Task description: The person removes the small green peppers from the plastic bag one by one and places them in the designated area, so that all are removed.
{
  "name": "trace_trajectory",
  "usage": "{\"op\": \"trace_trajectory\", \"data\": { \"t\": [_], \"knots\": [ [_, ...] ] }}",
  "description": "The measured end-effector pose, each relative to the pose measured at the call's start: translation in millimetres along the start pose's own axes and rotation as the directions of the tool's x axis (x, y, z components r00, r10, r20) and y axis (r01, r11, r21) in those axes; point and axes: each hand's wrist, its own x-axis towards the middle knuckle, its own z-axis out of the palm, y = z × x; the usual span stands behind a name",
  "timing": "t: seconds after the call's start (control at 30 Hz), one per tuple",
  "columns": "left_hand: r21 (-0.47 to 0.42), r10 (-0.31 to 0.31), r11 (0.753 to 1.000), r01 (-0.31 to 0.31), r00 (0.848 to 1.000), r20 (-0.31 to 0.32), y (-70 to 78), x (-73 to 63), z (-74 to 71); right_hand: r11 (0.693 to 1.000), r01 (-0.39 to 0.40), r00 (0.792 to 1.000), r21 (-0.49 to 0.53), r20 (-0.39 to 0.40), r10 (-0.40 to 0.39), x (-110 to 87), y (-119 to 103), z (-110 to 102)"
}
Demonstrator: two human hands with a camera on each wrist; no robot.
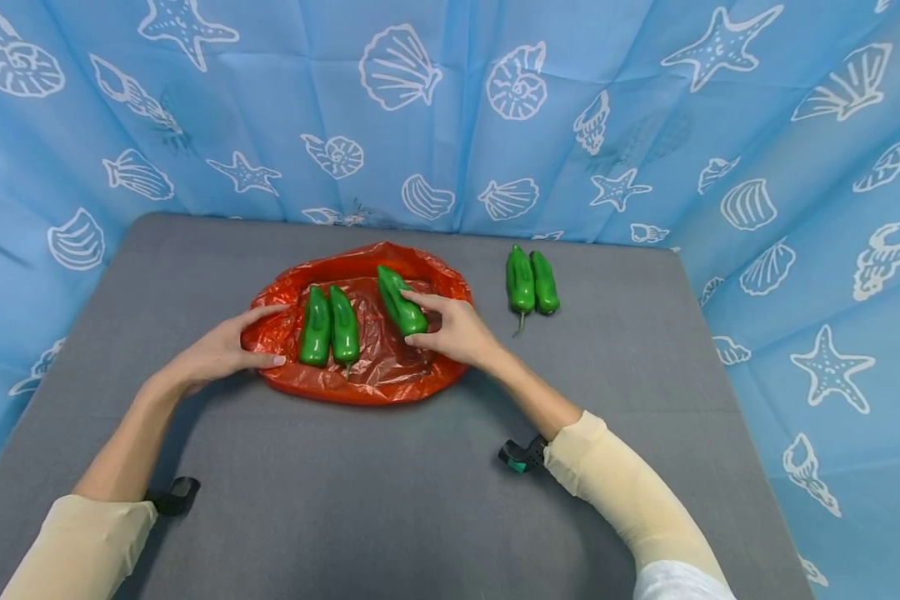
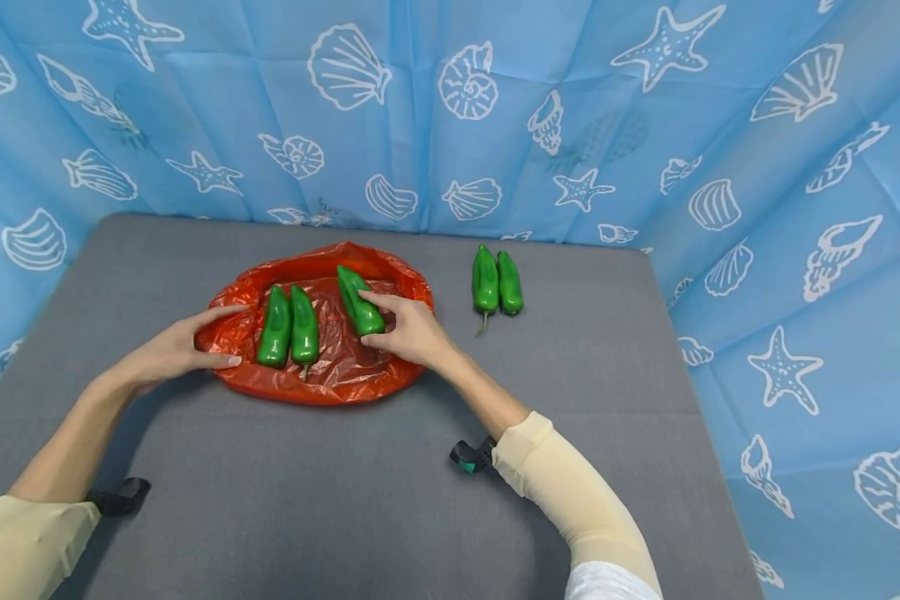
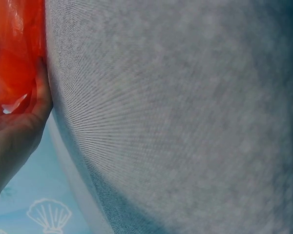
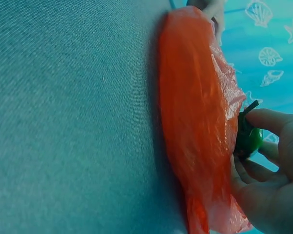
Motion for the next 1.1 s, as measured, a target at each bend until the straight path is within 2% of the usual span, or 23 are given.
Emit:
{"op": "trace_trajectory", "data": {
  "t": [0.37,0.63,0.9,1.03,1.1],
  "knots": [
    [0.003,-0.009,1.0,0.009,1.0,-0.002,1.1,0.0,1.0,1.0,-0.006,0.998,0.02,-0.058,0.007,-9.1,8.1,-14.2],
    [-0.001,0.011,1.0,-0.011,1.0,-0.002,-0.4,-0.7,0.4,0.998,-0.025,0.993,0.063,-0.112,0.032,-17.1,14.2,-27.1],
    [-0.006,0.021,1.0,-0.021,1.0,-0.001,-1.7,-0.4,0.6,0.969,-0.036,0.986,0.243,-0.15,0.075,-26.0,22.5,-38.9],
    [-0.009,0.023,1.0,-0.023,1.0,-0.002,-1.2,-0.5,1.0,0.955,-0.04,0.982,0.295,-0.166,0.092,-30.8,20.9,-45.5],
    [-0.01,0.023,1.0,-0.023,1.0,-0.003,-1.1,-0.6,0.9,0.954,-0.041,0.981,0.298,-0.17,0.096,-34.4,13.1,-50.4]
  ]
}}
